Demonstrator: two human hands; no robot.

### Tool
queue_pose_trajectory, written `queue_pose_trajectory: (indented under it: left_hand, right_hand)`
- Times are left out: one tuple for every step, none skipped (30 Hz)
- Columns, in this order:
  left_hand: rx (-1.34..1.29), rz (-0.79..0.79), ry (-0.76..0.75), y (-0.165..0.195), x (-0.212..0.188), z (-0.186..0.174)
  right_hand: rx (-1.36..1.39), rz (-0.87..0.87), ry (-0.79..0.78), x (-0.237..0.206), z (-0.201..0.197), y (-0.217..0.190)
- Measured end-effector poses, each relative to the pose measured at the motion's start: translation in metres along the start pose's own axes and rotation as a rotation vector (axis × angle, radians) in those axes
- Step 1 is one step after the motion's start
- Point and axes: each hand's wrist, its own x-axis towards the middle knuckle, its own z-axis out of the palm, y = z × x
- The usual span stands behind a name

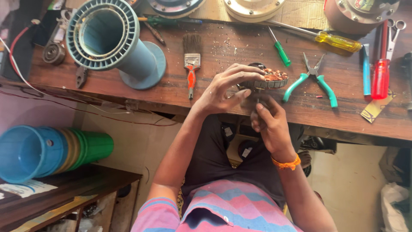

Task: The person sits at a workbench and works on a motor armature with copper windings, using their fingers to pick, position and press small components and wire ends on the rotor. They turn the armature to reach different sides and continue manipulating the windings throughout the clip.

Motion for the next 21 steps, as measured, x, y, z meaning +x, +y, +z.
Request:
queue_pose_trajectory:
  left_hand:
    - [-0.008,0.004,-0.009,0.000,0.000,-0.001]
    - [-0.016,0.009,-0.021,-0.001,0.000,-0.002]
    - [0.009,-0.006,0.009,-0.002,0.000,-0.001]
    - [0.033,-0.022,0.040,-0.002,0.001,0.004]
    - [0.054,-0.038,0.071,-0.003,0.002,0.010]
    - [0.092,-0.010,0.100,-0.003,0.002,0.015]
    - [0.130,0.019,0.132,-0.004,0.003,0.021]
    - [0.169,0.048,0.165,-0.005,0.003,0.026]
    - [0.193,0.061,0.179,-0.006,0.004,0.030]
    - [0.219,0.074,0.193,-0.008,0.005,0.033]
    - [0.245,0.087,0.208,-0.009,0.005,0.035]
    - [0.243,0.091,0.220,-0.010,0.005,0.036]
    - [0.242,0.093,0.234,-0.011,0.005,0.038]
    - [0.240,0.095,0.249,-0.012,0.005,0.040]
    - [0.240,0.096,0.256,-0.012,0.006,0.041]
    - [0.240,0.096,0.264,-0.013,0.005,0.043]
    - [0.240,0.096,0.272,-0.014,0.005,0.044]
    - [0.242,0.092,0.283,-0.014,0.004,0.046]
    - [0.245,0.086,0.296,-0.014,0.004,0.048]
    - [0.248,0.080,0.310,-0.014,0.003,0.049]
    - [0.257,0.080,0.318,-0.013,0.002,0.051]
  right_hand:
    - [0.013,0.021,-0.005,0.001,-0.004,0.002]
    - [-0.015,-0.015,-0.006,0.001,-0.008,0.005]
    - [-0.042,-0.050,-0.003,0.001,-0.011,0.009]
    - [-0.072,-0.084,0.001,0.001,-0.015,0.012]
    - [-0.101,-0.107,0.006,0.001,-0.018,0.015]
    - [-0.132,-0.128,0.012,0.001,-0.022,0.017]
    - [-0.166,-0.149,0.017,0.001,-0.025,0.019]
    - [-0.187,-0.144,0.019,0.002,-0.028,0.019]
    - [-0.206,-0.139,0.021,0.003,-0.030,0.019]
    - [-0.224,-0.134,0.022,0.003,-0.032,0.019]
    - [-0.211,-0.115,0.029,0.004,-0.033,0.019]
    - [-0.198,-0.097,0.035,0.004,-0.033,0.019]
    - [-0.186,-0.078,0.041,0.004,-0.033,0.019]
    - [-0.174,-0.092,0.044,0.004,-0.033,0.019]
    - [-0.162,-0.104,0.046,0.003,-0.032,0.019]
    - [-0.151,-0.116,0.048,0.003,-0.031,0.018]
    - [-0.142,-0.123,0.062,0.001,-0.031,0.016]
    - [-0.134,-0.129,0.076,0.000,-0.030,0.014]
    - [-0.126,-0.135,0.090,-0.001,-0.029,0.012]
    - [-0.269,-0.188,0.104,-0.003,-0.028,0.009]
    - [-0.412,-0.242,0.115,-0.007,-0.029,0.004]
